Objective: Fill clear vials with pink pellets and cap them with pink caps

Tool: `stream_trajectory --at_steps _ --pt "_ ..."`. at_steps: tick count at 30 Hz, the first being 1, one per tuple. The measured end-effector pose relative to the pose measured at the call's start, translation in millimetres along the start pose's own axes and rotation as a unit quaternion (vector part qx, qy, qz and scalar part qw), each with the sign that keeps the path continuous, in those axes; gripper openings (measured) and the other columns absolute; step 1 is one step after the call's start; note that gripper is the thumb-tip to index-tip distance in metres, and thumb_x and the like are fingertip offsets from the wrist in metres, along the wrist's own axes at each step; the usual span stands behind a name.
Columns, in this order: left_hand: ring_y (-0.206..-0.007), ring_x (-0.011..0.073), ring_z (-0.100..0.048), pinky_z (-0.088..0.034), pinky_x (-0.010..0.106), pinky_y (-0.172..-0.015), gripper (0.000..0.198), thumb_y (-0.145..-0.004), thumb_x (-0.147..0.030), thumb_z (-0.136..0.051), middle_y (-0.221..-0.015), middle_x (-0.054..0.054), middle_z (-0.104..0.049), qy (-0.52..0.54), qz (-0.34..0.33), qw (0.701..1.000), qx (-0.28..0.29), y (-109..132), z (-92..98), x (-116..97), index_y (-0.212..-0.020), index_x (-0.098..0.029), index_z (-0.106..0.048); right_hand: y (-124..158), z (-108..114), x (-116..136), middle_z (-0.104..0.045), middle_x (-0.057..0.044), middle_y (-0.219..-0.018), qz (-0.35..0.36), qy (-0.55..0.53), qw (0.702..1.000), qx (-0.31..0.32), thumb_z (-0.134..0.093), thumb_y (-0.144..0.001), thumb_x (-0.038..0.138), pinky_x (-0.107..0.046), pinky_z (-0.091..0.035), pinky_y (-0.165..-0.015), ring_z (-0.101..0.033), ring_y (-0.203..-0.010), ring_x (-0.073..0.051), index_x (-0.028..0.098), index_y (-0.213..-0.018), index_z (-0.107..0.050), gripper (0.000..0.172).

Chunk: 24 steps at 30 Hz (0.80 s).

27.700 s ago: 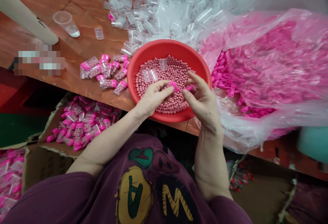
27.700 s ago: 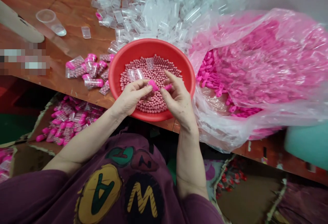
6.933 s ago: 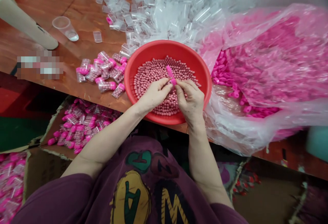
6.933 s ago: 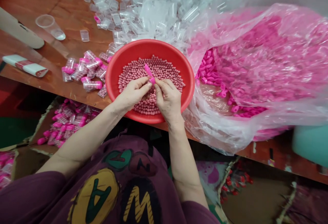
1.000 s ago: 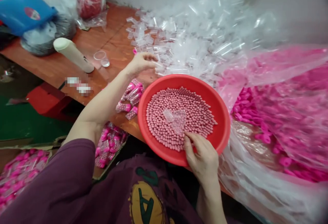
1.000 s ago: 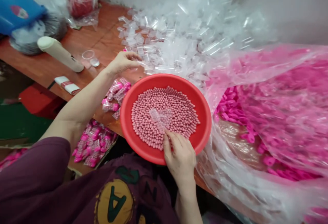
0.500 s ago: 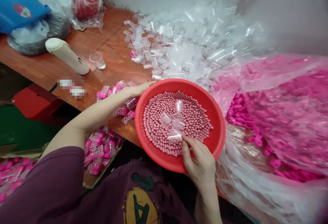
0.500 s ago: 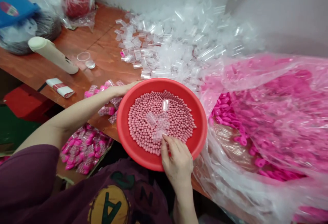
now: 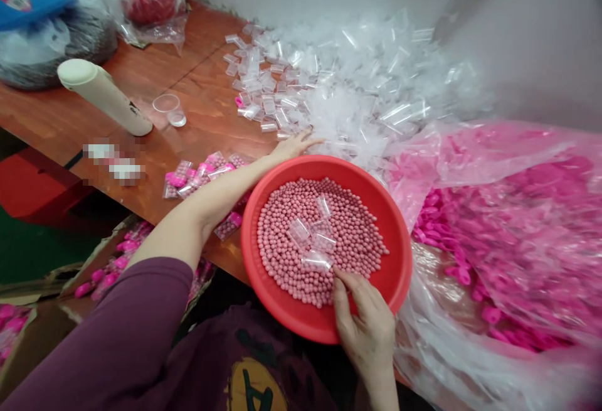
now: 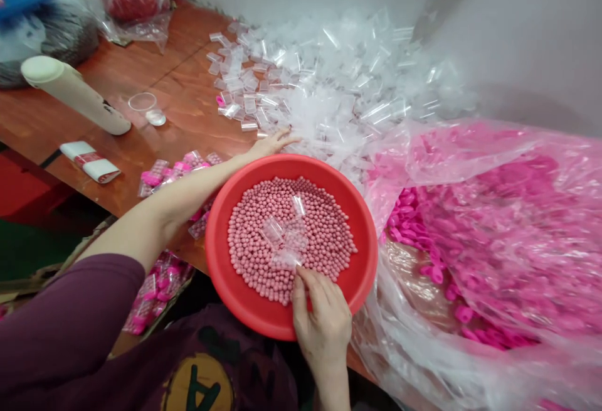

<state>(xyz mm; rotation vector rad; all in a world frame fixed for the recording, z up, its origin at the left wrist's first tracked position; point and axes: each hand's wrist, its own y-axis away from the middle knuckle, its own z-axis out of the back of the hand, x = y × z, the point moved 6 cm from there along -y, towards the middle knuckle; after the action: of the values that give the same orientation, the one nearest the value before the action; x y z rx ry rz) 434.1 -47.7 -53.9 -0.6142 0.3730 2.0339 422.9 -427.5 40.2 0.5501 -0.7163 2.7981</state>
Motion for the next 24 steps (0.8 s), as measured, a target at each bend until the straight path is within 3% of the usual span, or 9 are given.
stream_trajectory --at_steps 3,7,11,13,15,17,20,22,24 --pt "-0.150 0.0361 -0.055 -0.047 0.045 -0.122 0.071 -0.085 -0.039 -0.080 -0.170 0.012 -0.050 0.074 -0.010 0.996 -0.045 -10.9 8.2 4.3 -0.153 -0.026 -0.063 0.2 0.5 0.0 -0.083 -0.008 -0.102 -0.003 -0.004 1.000 -0.006 -0.063 -0.106 0.018 -0.031 -0.064 -0.083 -0.081 -0.090 -0.019 0.018 -0.116 -0.074 0.015" --pt "-0.136 0.0331 -0.066 -0.050 0.045 -0.120 0.070 -0.074 -0.022 -0.078 -0.143 0.014 -0.071 0.142 -0.009 0.984 -0.104 -28.0 40.4 10.4 -0.142 -0.012 -0.067 1.9 -0.2 -1.8 -0.084 -0.008 -0.103 -0.007 0.004 1.000 -0.008 -0.064 -0.106 0.019 -0.032 -0.065 -0.084 -0.081 -0.090 -0.020 0.018 -0.115 -0.075 0.014" --pt "-0.115 0.0302 -0.074 -0.061 0.045 -0.103 0.061 -0.076 -0.019 -0.075 -0.124 0.011 -0.076 0.192 -0.050 0.972 -0.124 -18.4 75.8 -10.2 -0.136 -0.014 -0.069 2.9 -1.0 -3.9 -0.084 -0.009 -0.102 -0.007 0.003 1.000 -0.006 -0.064 -0.106 0.019 -0.032 -0.065 -0.084 -0.081 -0.089 -0.020 0.017 -0.115 -0.075 0.015" --pt "-0.124 0.0325 -0.071 -0.060 0.046 -0.104 0.067 -0.078 -0.025 -0.080 -0.137 0.011 -0.072 0.202 -0.109 0.968 -0.105 1.9 86.1 -35.8 -0.142 -0.016 -0.065 2.8 -1.7 -5.8 -0.084 -0.009 -0.102 -0.014 -0.002 1.000 -0.002 -0.063 -0.106 0.019 -0.033 -0.066 -0.084 -0.081 -0.089 -0.020 0.018 -0.115 -0.076 0.016" --pt "-0.143 0.0375 -0.060 -0.056 0.047 -0.110 0.076 -0.083 -0.046 -0.083 -0.154 0.011 -0.063 0.192 -0.156 0.968 -0.039 24.6 87.0 -61.5 -0.151 -0.020 -0.059 2.7 -2.9 -8.4 -0.084 -0.009 -0.103 -0.024 -0.007 1.000 0.006 -0.063 -0.106 0.021 -0.034 -0.066 -0.084 -0.081 -0.089 -0.020 0.019 -0.115 -0.077 0.016" --pt "-0.157 0.0416 -0.043 -0.050 0.047 -0.114 0.080 -0.093 -0.071 -0.066 -0.168 0.009 -0.052 0.172 -0.186 0.967 0.034 42.6 83.9 -75.5 -0.156 -0.023 -0.055 2.8 -3.9 -10.8 -0.085 -0.009 -0.102 -0.032 -0.009 0.999 0.012 -0.063 -0.106 0.023 -0.034 -0.066 -0.084 -0.081 -0.088 -0.021 0.019 -0.113 -0.078 0.017" --pt "-0.164 0.0406 -0.032 -0.043 0.047 -0.122 0.075 -0.103 -0.070 -0.046 -0.175 0.007 -0.043 0.158 -0.163 0.974 0.025 51.5 87.3 -53.4 -0.160 -0.023 -0.052 2.4 -4.7 -14.4 -0.085 -0.009 -0.100 -0.050 -0.008 0.999 0.016 -0.065 -0.105 0.027 -0.034 -0.065 -0.084 -0.081 -0.087 -0.022 0.019 -0.110 -0.080 0.017" --pt "-0.161 0.0381 -0.040 -0.042 0.046 -0.127 0.075 -0.098 -0.058 -0.061 -0.173 0.010 -0.047 0.142 -0.116 0.983 0.006 53.5 82.3 -17.8 -0.162 -0.021 -0.052 0.9 -5.2 -16.4 -0.085 -0.009 -0.098 -0.064 -0.003 0.998 0.022 -0.066 -0.105 0.030 -0.033 -0.064 -0.084 -0.081 -0.087 -0.022 0.018 -0.108 -0.081 0.019" --pt "-0.150 0.0364 -0.055 -0.048 0.046 -0.123 0.085 -0.084 -0.048 -0.079 -0.165 0.012 -0.057 0.121 -0.075 0.989 0.048 58.9 60.0 15.4 -0.161 -0.021 -0.055 -2.1 -6.8 -16.7 -0.085 -0.010 -0.098 -0.070 0.004 0.997 0.040 -0.066 -0.106 0.035 -0.033 -0.063 -0.082 -0.080 -0.086 -0.023 0.018 -0.107 -0.081 0.023"
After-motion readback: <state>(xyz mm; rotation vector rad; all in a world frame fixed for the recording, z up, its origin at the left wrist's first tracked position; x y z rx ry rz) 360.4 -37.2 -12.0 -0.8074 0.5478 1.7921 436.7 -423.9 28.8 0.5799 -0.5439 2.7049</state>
